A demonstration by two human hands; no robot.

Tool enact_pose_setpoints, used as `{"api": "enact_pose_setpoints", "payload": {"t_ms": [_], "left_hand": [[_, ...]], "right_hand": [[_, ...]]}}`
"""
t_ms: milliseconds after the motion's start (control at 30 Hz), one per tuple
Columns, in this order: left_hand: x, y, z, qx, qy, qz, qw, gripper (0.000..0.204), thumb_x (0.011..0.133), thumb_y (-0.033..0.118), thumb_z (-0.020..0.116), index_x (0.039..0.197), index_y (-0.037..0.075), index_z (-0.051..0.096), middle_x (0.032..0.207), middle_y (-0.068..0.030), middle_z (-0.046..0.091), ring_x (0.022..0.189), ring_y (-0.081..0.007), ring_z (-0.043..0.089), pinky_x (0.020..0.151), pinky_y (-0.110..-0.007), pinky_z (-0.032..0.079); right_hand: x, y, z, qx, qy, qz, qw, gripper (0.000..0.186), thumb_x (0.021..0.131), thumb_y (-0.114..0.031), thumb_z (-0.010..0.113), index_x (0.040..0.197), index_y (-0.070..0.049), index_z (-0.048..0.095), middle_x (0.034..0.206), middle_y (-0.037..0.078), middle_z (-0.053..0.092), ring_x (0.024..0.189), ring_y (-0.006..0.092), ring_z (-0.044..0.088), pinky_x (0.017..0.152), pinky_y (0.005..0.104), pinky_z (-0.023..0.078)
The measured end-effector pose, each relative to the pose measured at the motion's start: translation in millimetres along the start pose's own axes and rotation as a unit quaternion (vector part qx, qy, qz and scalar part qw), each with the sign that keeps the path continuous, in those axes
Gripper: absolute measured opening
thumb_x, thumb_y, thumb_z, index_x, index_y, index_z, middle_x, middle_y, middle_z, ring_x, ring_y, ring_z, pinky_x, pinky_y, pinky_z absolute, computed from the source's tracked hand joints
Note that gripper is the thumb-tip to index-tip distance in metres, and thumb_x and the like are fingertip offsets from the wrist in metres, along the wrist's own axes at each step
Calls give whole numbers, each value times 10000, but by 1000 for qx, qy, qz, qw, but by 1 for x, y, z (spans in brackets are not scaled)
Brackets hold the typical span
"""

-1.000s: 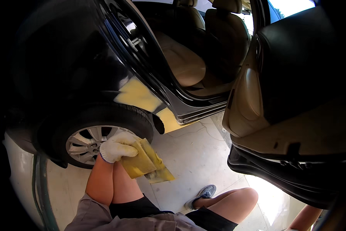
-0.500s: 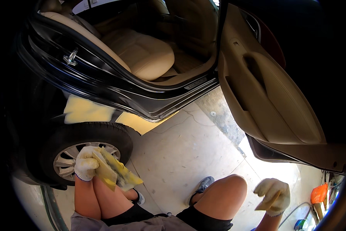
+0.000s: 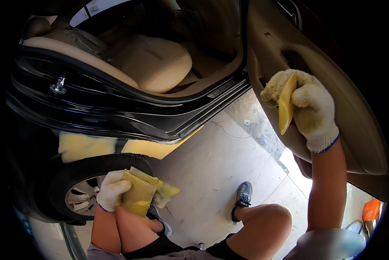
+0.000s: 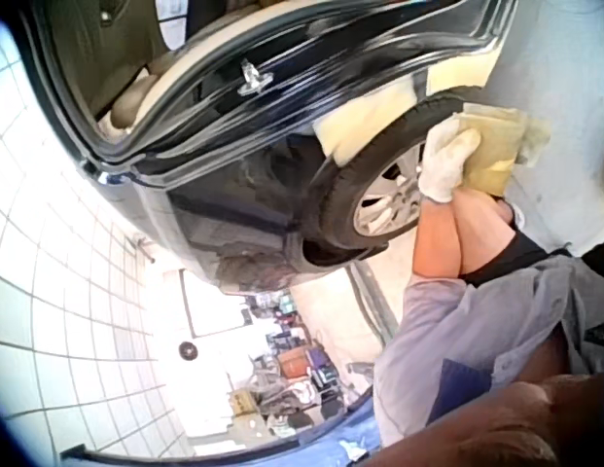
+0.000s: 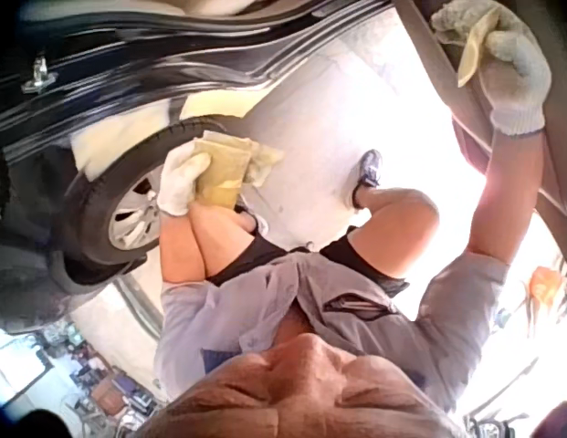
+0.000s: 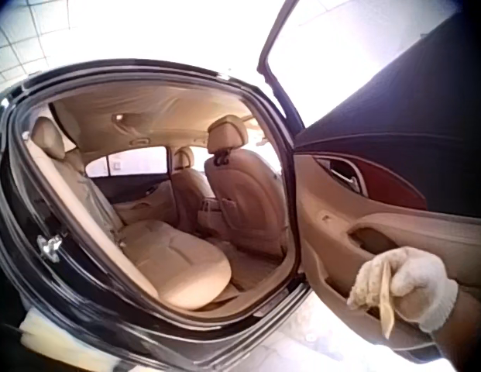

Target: The person applies yellow body filler to the side of a black car using a yellow sponge. They work on the lower side panel and the area around the rear wheel arch, smoothing the filler into the surface.

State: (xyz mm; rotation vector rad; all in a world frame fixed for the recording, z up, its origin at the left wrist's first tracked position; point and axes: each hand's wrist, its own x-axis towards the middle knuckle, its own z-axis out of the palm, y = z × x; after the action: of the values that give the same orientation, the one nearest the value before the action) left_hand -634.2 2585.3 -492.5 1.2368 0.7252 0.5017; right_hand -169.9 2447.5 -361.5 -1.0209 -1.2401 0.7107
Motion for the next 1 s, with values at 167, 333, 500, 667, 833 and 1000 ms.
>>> {"api": "enact_pose_setpoints", "payload": {"t_ms": [167,333,500,667,833,1000], "left_hand": [[19,0,8,22,1,11,1000,390,823,195,705,1070,-107,710,1010,-115,729,884,-190,683,813,-312,542],[37,-2,1,55,-21,-4,998,353,869,171,691,1079,-111,721,1105,-109,689,964,-178,658,862,-320,520],[37,5,5,60,41,-15,997,358,849,180,692,1067,-102,721,1077,-108,694,935,-171,658,827,-316,521],[26,0,-13,84,32,23,996,394,831,257,708,978,-108,730,1047,-139,706,903,-196,660,771,-306,512],[5,5,-16,105,101,59,988,476,811,362,745,916,-102,739,1023,-206,710,875,-250,672,740,-336,517],[-2,-1,-22,146,138,85,976,524,776,428,727,839,-92,735,902,-203,721,766,-270,672,699,-340,505]], "right_hand": [[-17,-13,-56,-55,-24,23,998,242,712,-280,654,783,-49,649,831,113,645,830,255,684,723,372,575],[-38,-17,-117,-99,68,29,992,175,632,-242,606,697,-87,556,748,63,536,746,234,613,646,346,493],[-39,-16,-135,-128,100,41,986,174,607,-223,610,678,-95,515,749,53,497,713,224,560,646,340,466],[-37,-13,-129,-188,60,32,980,198,575,-214,600,689,-58,560,758,70,526,690,190,547,639,308,457],[-14,5,-94,-242,60,125,960,256,523,-152,532,714,3,598,775,93,569,643,167,562,626,280,481],[-1,12,-62,-297,84,166,937,353,524,-119,507,812,36,638,835,98,618,673,156,618,650,259,517]]}}
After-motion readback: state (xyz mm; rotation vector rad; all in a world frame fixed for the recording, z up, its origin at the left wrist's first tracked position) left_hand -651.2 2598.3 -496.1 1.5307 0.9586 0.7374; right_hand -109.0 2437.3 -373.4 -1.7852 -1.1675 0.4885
